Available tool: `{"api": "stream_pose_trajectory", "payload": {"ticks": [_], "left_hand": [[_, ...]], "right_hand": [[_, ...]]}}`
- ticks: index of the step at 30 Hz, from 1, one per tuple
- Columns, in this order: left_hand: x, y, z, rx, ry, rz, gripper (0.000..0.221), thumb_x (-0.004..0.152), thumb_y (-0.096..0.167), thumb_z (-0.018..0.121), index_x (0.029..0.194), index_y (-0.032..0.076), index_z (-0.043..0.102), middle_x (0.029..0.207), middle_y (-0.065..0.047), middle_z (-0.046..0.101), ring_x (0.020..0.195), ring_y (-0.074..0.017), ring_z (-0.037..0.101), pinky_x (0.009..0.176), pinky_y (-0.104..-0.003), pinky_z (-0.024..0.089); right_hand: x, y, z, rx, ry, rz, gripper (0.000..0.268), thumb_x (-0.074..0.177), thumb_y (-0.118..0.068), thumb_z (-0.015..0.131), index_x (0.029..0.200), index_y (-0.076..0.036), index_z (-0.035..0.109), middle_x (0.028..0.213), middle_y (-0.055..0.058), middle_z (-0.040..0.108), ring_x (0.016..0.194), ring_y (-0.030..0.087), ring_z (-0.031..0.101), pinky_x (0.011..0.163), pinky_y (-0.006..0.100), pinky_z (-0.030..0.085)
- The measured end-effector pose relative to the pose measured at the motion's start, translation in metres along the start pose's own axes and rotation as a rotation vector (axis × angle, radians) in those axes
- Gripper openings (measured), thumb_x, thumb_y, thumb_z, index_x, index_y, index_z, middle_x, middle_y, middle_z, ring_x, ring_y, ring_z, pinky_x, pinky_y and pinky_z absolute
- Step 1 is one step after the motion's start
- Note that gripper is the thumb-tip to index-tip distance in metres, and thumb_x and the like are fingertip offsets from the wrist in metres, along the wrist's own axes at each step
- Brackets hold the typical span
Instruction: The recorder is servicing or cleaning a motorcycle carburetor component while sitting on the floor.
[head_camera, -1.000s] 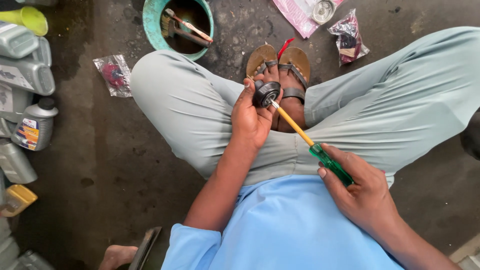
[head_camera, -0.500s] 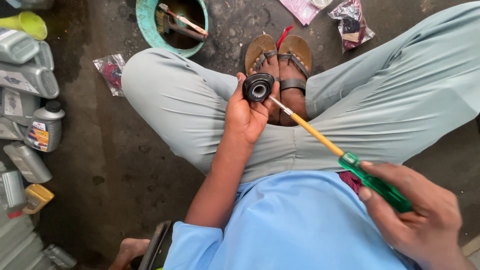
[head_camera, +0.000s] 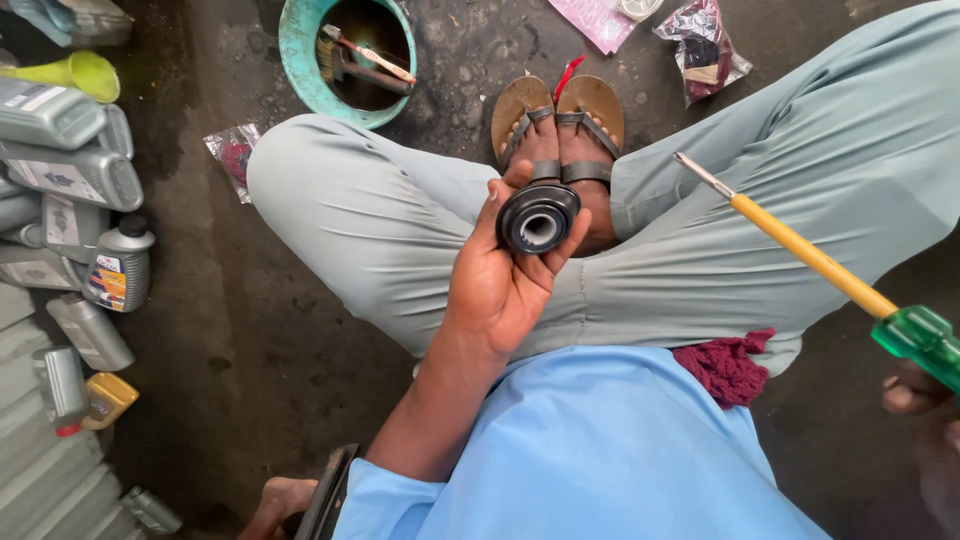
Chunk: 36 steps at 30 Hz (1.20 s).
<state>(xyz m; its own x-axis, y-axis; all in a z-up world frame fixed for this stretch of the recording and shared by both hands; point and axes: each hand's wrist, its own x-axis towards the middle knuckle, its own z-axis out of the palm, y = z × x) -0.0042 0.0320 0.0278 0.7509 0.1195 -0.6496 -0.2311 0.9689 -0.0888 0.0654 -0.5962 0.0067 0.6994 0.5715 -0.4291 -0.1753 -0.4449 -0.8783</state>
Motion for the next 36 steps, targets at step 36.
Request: {"api": "stream_pose_trajectory", "payload": {"ticks": [36], "left_hand": [[0.041,-0.025,0.015,-0.02,0.35,-0.247,0.019,0.106,0.015,0.068,0.119,0.004,0.06,0.11,-0.011,0.069,0.096,-0.0276,0.07,0.083,-0.037,0.055]], "right_hand": [[0.315,-0.232,0.197,0.167,0.374,-0.177,0.043,0.108,-0.034,0.075,0.122,0.004,0.063,0.099,0.017,0.062,0.078,0.022,0.067,0.072,0.03,0.06]]}}
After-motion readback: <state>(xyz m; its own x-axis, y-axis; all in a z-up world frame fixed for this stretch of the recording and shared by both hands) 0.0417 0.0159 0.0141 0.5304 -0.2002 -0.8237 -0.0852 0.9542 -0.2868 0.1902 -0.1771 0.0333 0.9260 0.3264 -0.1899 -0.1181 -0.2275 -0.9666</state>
